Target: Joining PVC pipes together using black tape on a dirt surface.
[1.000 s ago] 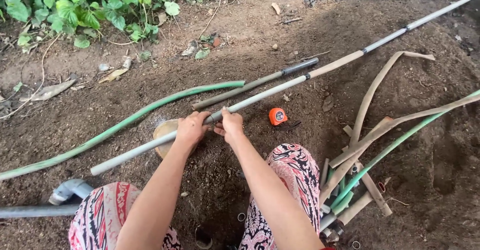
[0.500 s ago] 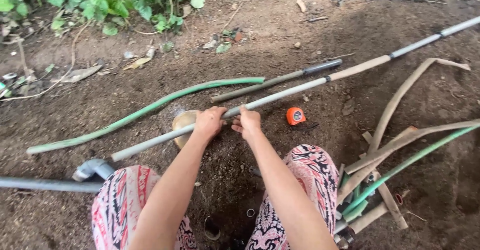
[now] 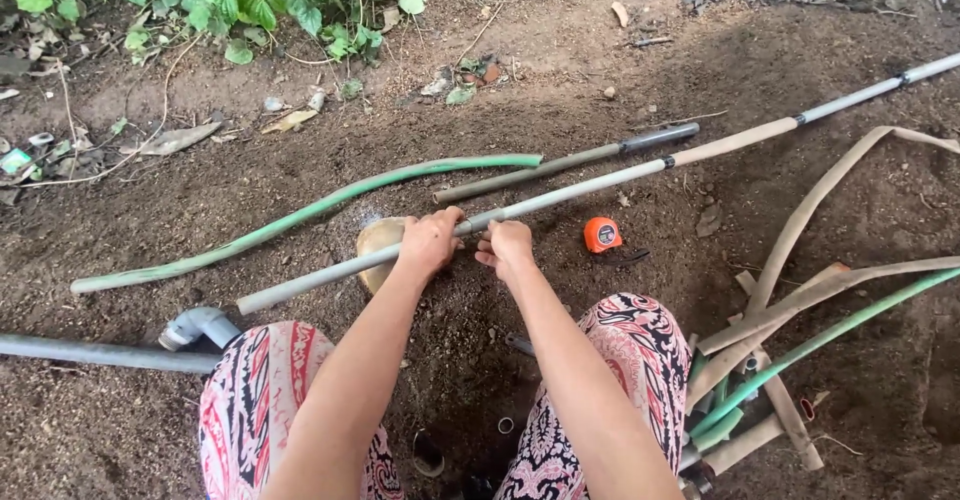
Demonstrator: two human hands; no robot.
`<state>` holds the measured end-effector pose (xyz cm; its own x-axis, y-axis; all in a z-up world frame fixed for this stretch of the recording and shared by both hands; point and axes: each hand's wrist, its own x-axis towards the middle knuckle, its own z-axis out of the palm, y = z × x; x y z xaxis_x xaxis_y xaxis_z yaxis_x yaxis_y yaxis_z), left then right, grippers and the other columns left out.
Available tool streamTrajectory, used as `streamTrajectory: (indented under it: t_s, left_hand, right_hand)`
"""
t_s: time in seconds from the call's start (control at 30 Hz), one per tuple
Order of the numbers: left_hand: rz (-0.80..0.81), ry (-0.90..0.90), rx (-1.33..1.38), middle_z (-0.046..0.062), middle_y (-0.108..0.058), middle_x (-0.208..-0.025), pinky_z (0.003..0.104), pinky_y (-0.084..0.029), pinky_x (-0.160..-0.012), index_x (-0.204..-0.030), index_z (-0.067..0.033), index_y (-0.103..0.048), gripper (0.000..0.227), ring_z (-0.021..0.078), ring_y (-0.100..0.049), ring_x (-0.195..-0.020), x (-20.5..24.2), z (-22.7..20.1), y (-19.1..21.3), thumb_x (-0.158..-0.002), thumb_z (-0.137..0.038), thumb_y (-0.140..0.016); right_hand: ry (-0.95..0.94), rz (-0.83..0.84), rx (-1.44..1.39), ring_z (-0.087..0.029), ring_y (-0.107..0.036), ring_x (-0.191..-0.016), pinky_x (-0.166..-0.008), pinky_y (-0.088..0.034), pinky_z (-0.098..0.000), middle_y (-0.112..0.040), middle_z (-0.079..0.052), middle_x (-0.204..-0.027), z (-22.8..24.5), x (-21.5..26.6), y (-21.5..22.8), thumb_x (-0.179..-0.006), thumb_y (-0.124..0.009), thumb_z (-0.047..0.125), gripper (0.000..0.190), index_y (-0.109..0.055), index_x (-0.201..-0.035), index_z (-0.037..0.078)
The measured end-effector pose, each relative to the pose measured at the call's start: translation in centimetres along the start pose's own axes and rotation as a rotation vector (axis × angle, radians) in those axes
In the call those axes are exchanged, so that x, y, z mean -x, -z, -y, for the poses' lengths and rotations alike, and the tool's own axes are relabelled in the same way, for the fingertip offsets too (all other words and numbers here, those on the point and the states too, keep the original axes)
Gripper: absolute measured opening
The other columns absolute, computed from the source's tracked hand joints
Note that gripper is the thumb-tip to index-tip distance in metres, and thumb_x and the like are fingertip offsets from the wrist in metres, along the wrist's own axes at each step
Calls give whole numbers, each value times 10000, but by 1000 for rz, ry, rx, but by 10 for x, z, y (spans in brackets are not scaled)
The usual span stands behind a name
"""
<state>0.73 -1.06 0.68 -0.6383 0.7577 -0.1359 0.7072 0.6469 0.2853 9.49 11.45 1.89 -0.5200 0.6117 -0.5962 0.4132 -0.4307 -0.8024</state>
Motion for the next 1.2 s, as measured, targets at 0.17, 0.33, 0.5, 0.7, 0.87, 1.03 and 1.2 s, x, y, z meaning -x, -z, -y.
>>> streamTrajectory:
  t_s: [0.17,0.33,0.5,0.7,0.87,1.03,1.2]
  left_hand:
    - [-19,2,-81,8,-586,-1067,463,-384,-919,-1207,-214,-399,481,230,-590,-1042,1,0,1,-814,-260,-672]
    - [-27,25,-143,-8,-565,-1082,450,-353,-928,-1211,-234,-399,510,208,-551,-1070,4,4,4,-797,-306,-688]
    - [-55,47,-71,12,-552,-1143,462,-328,-966,-1260,-228,-408,556,210,-512,-1124,29,-16,62,-801,-357,-693]
    - [-274,-16,167,96,-592,-1096,485,-390,-941,-1245,-162,-498,463,239,-572,-1060,62,-20,127,-859,-350,-671]
    - [-508,-214,330,208,-633,-1024,508,-471,-825,-1163,-36,-573,453,399,-612,-975,96,-10,165,-785,-238,-720]
    - [-420,-3,418,154,-645,-1059,434,-484,-825,-1211,-66,-587,425,299,-621,-970,142,-18,227,-824,-198,-700]
    - [-369,324,468,197,-618,-1106,432,-495,-861,-1242,-30,-561,404,315,-592,-1002,185,2,268,-872,-142,-678]
  right_hand:
    - [22,2,19,-253,-592,-814,-638,-608,-460,-478,-197,-1032,4,6,1,-910,-462,204,428,-389,-1257,-37]
    - [34,13,42,-226,-579,-785,-624,-609,-438,-486,-180,-996,12,19,3,-904,-460,202,408,-411,-1231,-38]
    - [51,10,47,-223,-577,-774,-634,-603,-443,-483,-163,-958,9,18,1,-897,-476,184,408,-413,-1227,-47]
    - [102,17,36,-230,-621,-735,-628,-610,-449,-535,-175,-892,18,40,0,-844,-516,113,361,-466,-1158,-59]
    - [249,51,163,-219,-663,-678,-554,-607,-343,-610,-198,-876,36,93,4,-831,-543,114,337,-562,-1122,-55]
    - [419,136,473,-144,-606,-630,-560,-556,-271,-619,-142,-914,81,149,28,-863,-536,147,340,-554,-1162,-15]
    - [524,211,866,-64,-498,-552,-481,-450,-186,-640,-78,-1014,129,216,80,-906,-501,264,462,-447,-1325,77]
